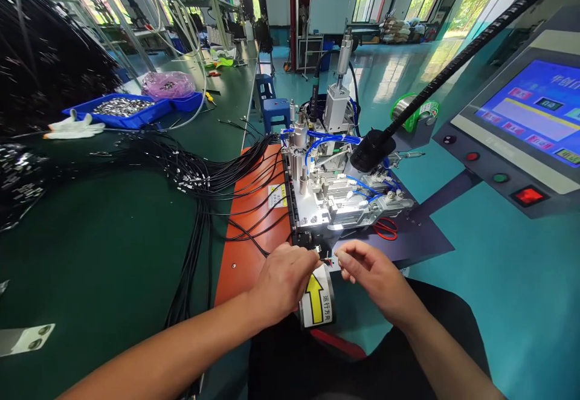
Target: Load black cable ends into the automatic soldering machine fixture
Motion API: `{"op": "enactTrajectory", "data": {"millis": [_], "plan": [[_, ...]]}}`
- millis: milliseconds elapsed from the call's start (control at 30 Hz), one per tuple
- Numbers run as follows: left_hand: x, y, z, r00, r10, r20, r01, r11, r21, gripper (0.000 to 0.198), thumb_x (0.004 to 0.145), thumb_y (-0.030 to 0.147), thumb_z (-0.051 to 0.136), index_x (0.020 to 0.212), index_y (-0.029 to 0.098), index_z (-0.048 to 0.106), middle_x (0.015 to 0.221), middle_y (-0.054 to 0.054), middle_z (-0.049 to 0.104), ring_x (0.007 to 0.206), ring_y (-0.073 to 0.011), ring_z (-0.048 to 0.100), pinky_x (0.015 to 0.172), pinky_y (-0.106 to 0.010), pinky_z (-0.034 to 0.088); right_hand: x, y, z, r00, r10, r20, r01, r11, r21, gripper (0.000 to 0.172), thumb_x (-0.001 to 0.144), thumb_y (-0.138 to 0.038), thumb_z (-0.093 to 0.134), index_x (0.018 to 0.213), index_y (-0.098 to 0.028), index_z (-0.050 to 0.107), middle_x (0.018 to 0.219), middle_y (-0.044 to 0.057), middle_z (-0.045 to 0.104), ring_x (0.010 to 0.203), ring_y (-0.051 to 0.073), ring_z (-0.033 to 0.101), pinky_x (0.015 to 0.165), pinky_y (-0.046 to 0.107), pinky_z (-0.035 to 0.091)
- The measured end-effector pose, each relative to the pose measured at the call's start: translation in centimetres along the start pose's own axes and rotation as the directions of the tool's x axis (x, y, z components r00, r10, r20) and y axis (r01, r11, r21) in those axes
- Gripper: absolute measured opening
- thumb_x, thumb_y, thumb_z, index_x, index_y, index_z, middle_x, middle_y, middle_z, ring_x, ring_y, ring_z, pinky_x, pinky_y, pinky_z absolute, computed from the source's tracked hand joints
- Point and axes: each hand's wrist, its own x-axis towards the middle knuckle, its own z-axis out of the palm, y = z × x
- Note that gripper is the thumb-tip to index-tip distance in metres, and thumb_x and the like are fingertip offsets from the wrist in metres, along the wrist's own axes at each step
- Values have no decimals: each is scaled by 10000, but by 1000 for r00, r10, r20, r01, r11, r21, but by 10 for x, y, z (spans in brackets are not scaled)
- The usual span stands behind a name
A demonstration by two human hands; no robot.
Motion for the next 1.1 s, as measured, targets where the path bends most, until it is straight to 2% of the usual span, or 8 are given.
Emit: {"op": "enactTrajectory", "data": {"millis": [133, 367, 633, 767, 867, 1100], "plan": [[0, 0, -1, 1000, 11, 17, -11, 1000, -1, 285, 1008, 211, 333, 782, 183, 506, 648, 21, 497, 582, -144, 361, 599, -305, 251, 4, -8, 2, 999, -32, 40, 38, 987, -154, 302, 908, -483, 560, 860, -204, 664, 690, -11, 558, 652, 150, 509, 591, 261, 415], [-2, -2, -1, 1000, 9, 23, -9, 1000, 3, 214, 971, 193, 385, 806, 185, 520, 651, 22, 493, 590, -149, 361, 590, -314, 252, 7, -9, 6, 997, -60, 42, 70, 950, -304, 309, 949, -440, 500, 775, -213, 618, 664, -36, 496, 632, 135, 452, 574, 248, 359], [-2, -3, -2, 999, -30, 24, 30, 999, 32, 261, 1007, 275, 384, 858, 183, 578, 685, 6, 523, 610, -145, 441, 567, -295, 313, 13, -1, 10, 995, -100, 4, 96, 946, -310, 292, 948, -408, 495, 751, -213, 588, 697, -27, 546, 671, 153, 499, 634, 257, 392], [-1, -3, -5, 998, -61, 33, 61, 998, -23, 200, 1002, 258, 417, 1043, 182, 597, 851, -31, 570, 734, -147, 536, 647, -272, 419, 16, 4, 13, 996, -82, -34, 69, 953, -296, 276, 952, -386, 491, 750, -216, 571, 723, -27, 567, 699, 155, 527, 654, 254, 399], [-3, -4, -8, 996, -80, 41, 83, 994, -66, 221, 991, 210, 423, 1155, 188, 570, 910, -44, 561, 774, -142, 549, 680, -260, 459, 19, 8, 17, 996, -72, -48, 56, 959, -277, 272, 955, -372, 487, 746, -215, 562, 728, -25, 570, 700, 155, 532, 654, 256, 401], [-3, -10, -6, 994, -106, -9, 106, 994, 13, 174, 968, 178, 448, 982, 196, 620, 778, 1, 472, 657, -122, 471, 573, -234, 386, 25, 16, 23, 996, -67, -62, 50, 970, -239, 270, 961, -367, 479, 747, -216, 545, 726, -26, 541, 696, 151, 510, 647, 252, 401]]}}
